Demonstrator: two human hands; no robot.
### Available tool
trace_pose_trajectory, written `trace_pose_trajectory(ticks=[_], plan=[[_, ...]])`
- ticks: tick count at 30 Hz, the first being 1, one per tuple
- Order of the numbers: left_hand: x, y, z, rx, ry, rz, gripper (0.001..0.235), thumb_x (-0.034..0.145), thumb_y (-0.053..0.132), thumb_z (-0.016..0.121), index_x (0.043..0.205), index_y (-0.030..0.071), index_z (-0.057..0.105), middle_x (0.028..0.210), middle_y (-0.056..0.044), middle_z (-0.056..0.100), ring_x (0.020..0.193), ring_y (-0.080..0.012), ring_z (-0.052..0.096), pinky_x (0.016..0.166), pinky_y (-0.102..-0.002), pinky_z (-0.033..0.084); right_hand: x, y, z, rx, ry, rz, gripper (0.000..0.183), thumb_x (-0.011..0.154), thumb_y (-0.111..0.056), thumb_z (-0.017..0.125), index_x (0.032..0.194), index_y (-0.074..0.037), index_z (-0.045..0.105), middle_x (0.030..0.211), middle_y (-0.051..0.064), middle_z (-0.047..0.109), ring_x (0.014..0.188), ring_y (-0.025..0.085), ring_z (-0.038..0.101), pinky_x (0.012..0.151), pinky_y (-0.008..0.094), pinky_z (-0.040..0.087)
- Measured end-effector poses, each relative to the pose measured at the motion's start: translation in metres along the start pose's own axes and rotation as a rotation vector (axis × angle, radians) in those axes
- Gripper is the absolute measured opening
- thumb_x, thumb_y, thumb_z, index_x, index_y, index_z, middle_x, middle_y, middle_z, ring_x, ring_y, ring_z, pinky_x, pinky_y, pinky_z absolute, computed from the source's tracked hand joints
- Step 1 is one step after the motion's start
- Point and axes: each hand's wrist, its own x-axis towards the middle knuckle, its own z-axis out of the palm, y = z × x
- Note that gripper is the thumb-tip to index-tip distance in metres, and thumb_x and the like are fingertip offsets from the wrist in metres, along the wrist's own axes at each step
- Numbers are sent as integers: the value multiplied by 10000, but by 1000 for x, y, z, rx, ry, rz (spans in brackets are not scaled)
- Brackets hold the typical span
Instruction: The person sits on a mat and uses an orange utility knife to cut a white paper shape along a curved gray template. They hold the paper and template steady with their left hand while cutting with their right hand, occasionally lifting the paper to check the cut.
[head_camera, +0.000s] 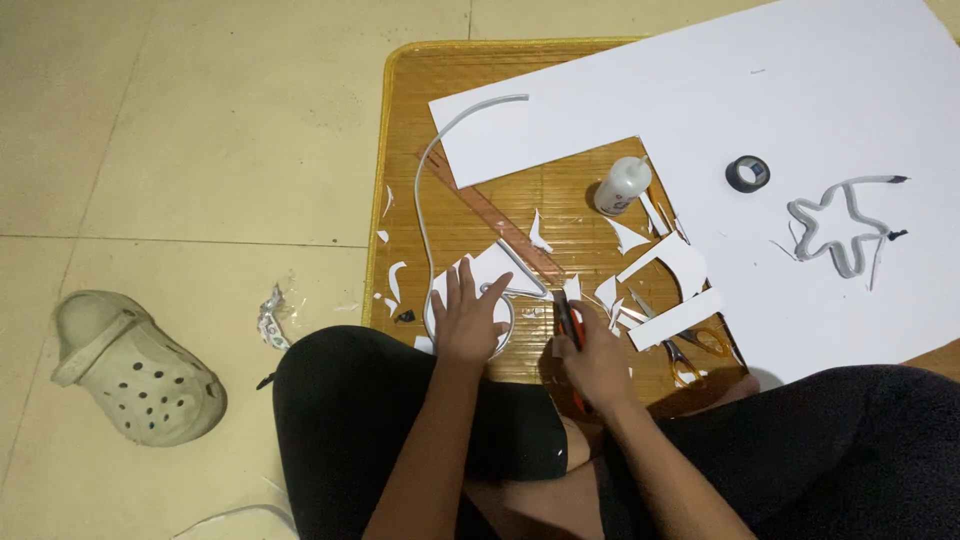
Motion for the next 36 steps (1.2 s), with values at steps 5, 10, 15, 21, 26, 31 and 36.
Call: trace_pose_trajectory(ticks=[5, 10, 15, 21, 26, 31, 36], plan=[[8, 2, 5, 49, -22, 0, 774, 994, 360, 645, 1602, 518, 193, 1715, -213, 4, 1595, -396, 6, 1231, -660, 103, -5, 0, 9, 4, 32, -25, 594, 915, -228, 656, 1484, -135, 512, 1217, 272, 698, 1183, 471, 660, 1016, 581, 519], [16, 3, 11, 107, -113, -20, 715, 1018, 353, 607, 1565, 595, 217, 1728, -177, -61, 1591, -413, -30, 1221, -701, 51, -7, -12, 4, -16, 1, -39, 630, 915, -171, 629, 1522, -133, 464, 1222, 268, 685, 1202, 481, 638, 1024, 578, 514], [6, 5, 5, 118, -79, -2, 697, 1014, 353, 616, 1562, 584, 251, 1722, -184, -14, 1585, -428, 9, 1216, -705, 97, -9, -15, 2, -17, 17, -72, 629, 917, -131, 611, 1528, -117, 461, 1230, 286, 668, 1213, 489, 629, 1020, 581, 514], [16, 2, 16, 127, -103, -16, 712, 1019, 375, 598, 1555, 630, 206, 1731, -168, -45, 1588, -422, -26, 1213, -706, 60, -3, -8, 8, -46, 30, -108, 628, 916, -127, 617, 1526, -146, 470, 1185, 272, 686, 1168, 485, 653, 959, 576, 542], [12, 2, 11, 125, -117, -17, 708, 1012, 385, 602, 1555, 626, 215, 1732, -167, -47, 1589, -423, -17, 1213, -710, 67, -2, -3, 9, -73, 45, -129, 630, 919, -116, 614, 1529, -159, 465, 1183, 260, 684, 1158, 474, 662, 939, 563, 559], [17, 2, 14, 127, -121, -20, 711, 1020, 382, 588, 1551, 645, 195, 1732, -166, -38, 1590, -416, -24, 1216, -702, 63, -1, -2, 10, -129, 18, -108, 620, 935, -158, 600, 1533, -228, 453, 1203, 243, 669, 1165, 483, 652, 930, 577, 566], [14, 3, 10, 108, -124, -19, 714, 1014, 379, 592, 1549, 643, 200, 1733, -165, -40, 1590, -418, -25, 1216, -708, 58, 2, 1, 11, -138, 14, -99, 616, 931, -171, 606, 1525, -247, 461, 1201, 229, 668, 1158, 477, 658, 921, 575, 575]])
